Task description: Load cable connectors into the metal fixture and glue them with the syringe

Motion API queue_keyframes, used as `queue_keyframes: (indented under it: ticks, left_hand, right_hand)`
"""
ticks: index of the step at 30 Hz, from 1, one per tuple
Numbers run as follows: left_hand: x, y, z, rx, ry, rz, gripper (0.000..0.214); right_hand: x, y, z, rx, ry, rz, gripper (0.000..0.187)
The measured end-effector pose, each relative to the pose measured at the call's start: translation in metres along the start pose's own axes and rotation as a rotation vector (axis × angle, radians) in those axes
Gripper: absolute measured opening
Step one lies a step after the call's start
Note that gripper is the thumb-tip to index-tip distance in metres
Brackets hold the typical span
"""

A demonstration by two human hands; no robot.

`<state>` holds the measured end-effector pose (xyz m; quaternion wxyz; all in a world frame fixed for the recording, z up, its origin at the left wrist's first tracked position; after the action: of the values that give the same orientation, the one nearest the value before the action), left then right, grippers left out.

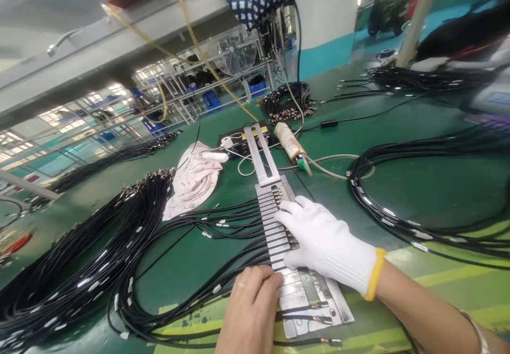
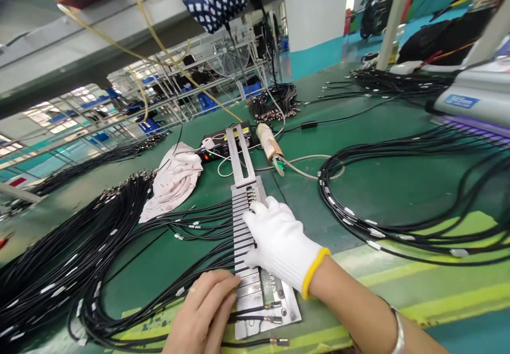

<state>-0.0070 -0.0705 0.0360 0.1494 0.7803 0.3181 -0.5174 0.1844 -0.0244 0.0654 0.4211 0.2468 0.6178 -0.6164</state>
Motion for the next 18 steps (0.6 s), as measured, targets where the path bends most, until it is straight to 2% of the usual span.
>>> queue_keyframes:
  ticks: [4, 6, 8, 13, 18]
  left_hand:
    - [0.004, -0.012, 0.023, -0.015, -0.206, 0.155, 0.019]
    - [0.010, -0.017, 0.031, -0.021, -0.323, 0.233, 0.016]
    - [0.013, -0.018, 0.032, -0.081, -0.389, 0.318, 0.016]
    - [0.006, -0.017, 0.017, -0.337, -0.398, 0.442, 0.017]
    - [0.007, -0.013, 0.013, -0.406, -0.314, 0.430, 0.021]
  right_hand:
    - [0.012, 0.015, -0.004, -0.110, 0.168, -0.032, 0.039]
    - [0.017, 0.024, -0.005, -0.119, 0.227, -0.064, 0.036]
    - [0.017, 0.029, -0.007, -0.088, 0.247, -0.097, 0.037]
    - [0.008, 0.026, -0.007, 0.040, 0.172, -0.165, 0.039]
    - [0.004, 0.025, -0.006, 0.104, 0.182, -0.200, 0.044]
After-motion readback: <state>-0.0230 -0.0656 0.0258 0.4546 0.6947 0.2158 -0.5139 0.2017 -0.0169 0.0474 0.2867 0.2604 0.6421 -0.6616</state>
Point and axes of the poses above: each hand's wrist, its own z-axis away from the middle knuckle, its own x-axis out of the palm, y = z × x, the point moved 2 cm from there along -z, towards the middle knuckle, and after that the axes turned 14 degrees about -z, right-handed, at the moved point
